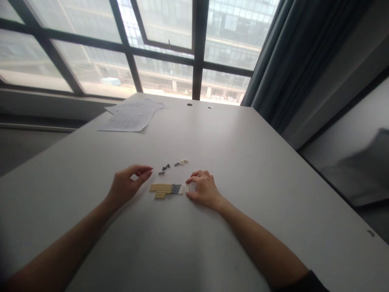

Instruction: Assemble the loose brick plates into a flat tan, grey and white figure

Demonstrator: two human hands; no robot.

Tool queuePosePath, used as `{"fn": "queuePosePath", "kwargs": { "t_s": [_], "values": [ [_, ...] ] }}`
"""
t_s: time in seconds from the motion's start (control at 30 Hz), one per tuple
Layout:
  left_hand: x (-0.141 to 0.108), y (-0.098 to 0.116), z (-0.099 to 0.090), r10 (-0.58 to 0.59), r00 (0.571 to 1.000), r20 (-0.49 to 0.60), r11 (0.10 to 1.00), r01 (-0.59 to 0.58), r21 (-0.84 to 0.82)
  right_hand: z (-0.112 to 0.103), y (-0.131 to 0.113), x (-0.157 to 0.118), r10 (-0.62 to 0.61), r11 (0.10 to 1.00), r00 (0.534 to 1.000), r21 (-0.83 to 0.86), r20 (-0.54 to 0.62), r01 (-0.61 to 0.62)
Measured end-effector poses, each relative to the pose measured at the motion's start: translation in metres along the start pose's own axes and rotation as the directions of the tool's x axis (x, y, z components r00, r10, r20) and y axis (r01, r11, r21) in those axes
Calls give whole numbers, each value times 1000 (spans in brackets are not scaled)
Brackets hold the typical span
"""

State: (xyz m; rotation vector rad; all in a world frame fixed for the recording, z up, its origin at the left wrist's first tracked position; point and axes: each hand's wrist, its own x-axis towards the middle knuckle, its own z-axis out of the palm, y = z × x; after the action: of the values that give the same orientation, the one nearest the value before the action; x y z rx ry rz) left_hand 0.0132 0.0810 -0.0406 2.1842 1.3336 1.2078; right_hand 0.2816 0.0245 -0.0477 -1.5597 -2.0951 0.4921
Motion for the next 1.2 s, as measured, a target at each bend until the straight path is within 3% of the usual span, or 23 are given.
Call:
{"fn": "queuePosePath", "kwargs": {
  "t_s": [0.13, 0.27, 0.37, 0.67, 1.2],
  "values": [
    [0, -10, -6, 2, 987, 162, 1000, -5, 19, 0, 2, 0, 0, 1000, 1000, 5, 5, 0],
    [0, -17, -14, 8, 934, 358, 998, -30, 57, 1, 5, -2, 0, 1000, 1000, 14, 1, 0],
    [1, -21, -17, 21, 901, 433, 993, -68, 93, 2, 5, -3, -2, 1000, 1000, 11, -11, 2],
    [4, -23, -15, 80, 860, 504, 982, -156, 111, 4, 1, -3, -18, 1000, 1000, -4, -10, 18],
    [5, -15, -15, 94, 818, 568, 981, -175, 89, 5, 5, -2, -47, 999, 999, 10, -6, 47]
  ]
}}
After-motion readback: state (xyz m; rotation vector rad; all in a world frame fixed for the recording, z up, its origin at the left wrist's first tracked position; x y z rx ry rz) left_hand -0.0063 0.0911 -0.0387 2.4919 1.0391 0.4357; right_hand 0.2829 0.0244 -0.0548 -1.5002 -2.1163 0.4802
